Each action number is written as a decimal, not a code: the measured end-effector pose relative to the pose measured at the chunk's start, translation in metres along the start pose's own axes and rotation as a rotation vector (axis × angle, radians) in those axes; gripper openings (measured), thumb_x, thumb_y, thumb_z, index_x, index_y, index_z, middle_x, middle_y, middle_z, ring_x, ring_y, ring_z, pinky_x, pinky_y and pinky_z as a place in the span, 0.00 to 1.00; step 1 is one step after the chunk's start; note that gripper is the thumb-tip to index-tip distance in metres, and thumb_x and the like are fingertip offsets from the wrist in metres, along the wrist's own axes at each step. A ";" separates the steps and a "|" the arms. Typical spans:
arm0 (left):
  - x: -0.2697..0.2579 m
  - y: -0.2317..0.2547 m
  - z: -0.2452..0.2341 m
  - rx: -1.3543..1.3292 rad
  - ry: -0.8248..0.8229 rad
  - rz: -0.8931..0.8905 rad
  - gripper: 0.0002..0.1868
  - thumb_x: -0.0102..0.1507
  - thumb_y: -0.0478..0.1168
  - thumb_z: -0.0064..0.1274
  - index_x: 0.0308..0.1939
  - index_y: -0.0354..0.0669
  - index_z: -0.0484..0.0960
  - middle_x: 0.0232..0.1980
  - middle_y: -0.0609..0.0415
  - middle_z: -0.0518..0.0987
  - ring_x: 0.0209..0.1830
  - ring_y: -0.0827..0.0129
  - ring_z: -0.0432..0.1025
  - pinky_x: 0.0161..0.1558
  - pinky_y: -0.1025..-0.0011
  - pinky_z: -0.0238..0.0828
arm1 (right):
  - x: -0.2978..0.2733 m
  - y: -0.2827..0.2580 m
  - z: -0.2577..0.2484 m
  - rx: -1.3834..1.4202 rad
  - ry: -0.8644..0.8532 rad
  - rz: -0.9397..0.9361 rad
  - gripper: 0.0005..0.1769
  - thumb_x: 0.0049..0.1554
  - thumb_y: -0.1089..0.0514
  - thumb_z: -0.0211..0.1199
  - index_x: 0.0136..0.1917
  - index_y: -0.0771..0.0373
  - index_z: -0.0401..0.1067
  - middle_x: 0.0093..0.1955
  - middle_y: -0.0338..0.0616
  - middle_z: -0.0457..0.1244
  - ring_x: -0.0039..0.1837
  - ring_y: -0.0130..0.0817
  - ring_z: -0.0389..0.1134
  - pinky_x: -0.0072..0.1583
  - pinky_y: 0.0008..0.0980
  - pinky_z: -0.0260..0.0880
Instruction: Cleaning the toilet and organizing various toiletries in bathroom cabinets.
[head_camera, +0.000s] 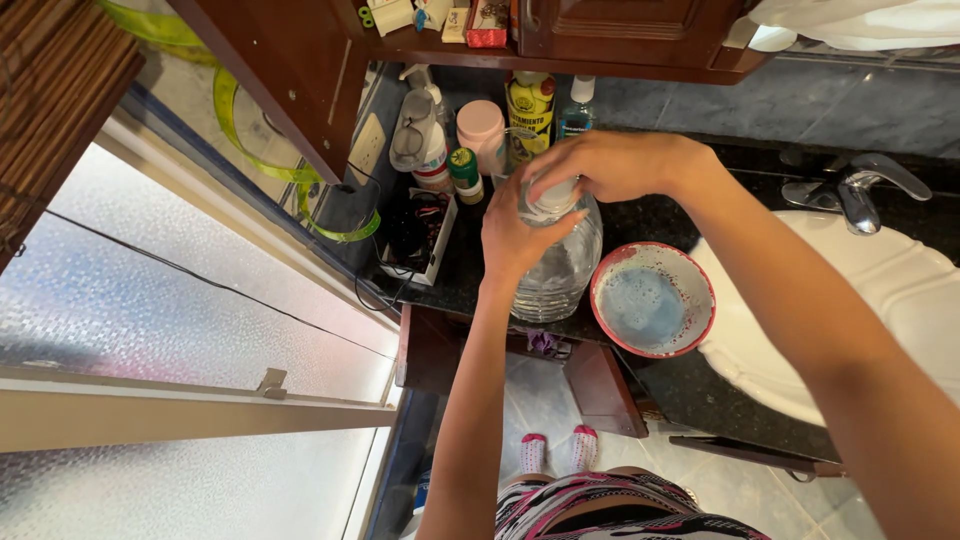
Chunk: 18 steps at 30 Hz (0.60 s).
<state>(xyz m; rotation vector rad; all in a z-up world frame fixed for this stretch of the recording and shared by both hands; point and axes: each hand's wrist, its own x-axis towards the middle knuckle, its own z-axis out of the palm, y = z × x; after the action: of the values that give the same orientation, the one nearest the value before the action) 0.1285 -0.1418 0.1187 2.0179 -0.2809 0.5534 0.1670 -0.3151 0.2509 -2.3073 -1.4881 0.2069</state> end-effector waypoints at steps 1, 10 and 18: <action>0.001 0.000 -0.001 -0.005 -0.008 -0.006 0.53 0.46 0.60 0.73 0.68 0.35 0.72 0.64 0.40 0.78 0.65 0.52 0.74 0.62 0.60 0.72 | 0.001 0.001 -0.002 0.000 -0.033 -0.007 0.38 0.41 0.79 0.58 0.64 0.58 0.74 0.73 0.45 0.62 0.71 0.47 0.63 0.61 0.38 0.71; 0.000 -0.006 0.002 0.010 0.012 -0.009 0.53 0.45 0.57 0.74 0.68 0.36 0.72 0.64 0.40 0.77 0.64 0.52 0.74 0.61 0.61 0.72 | -0.001 0.001 0.040 -0.565 0.036 0.128 0.36 0.51 0.54 0.66 0.72 0.62 0.64 0.62 0.51 0.65 0.63 0.50 0.66 0.61 0.43 0.69; -0.002 -0.002 0.001 -0.005 0.010 -0.008 0.51 0.45 0.55 0.74 0.67 0.37 0.73 0.64 0.42 0.78 0.64 0.52 0.75 0.62 0.61 0.73 | 0.002 0.014 0.036 -0.733 0.102 -0.026 0.34 0.52 0.47 0.63 0.67 0.63 0.64 0.51 0.50 0.64 0.55 0.47 0.67 0.55 0.44 0.68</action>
<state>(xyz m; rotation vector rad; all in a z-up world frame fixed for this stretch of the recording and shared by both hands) 0.1280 -0.1413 0.1159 2.0098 -0.2684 0.5570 0.1680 -0.3095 0.2131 -2.7717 -1.7368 -0.5476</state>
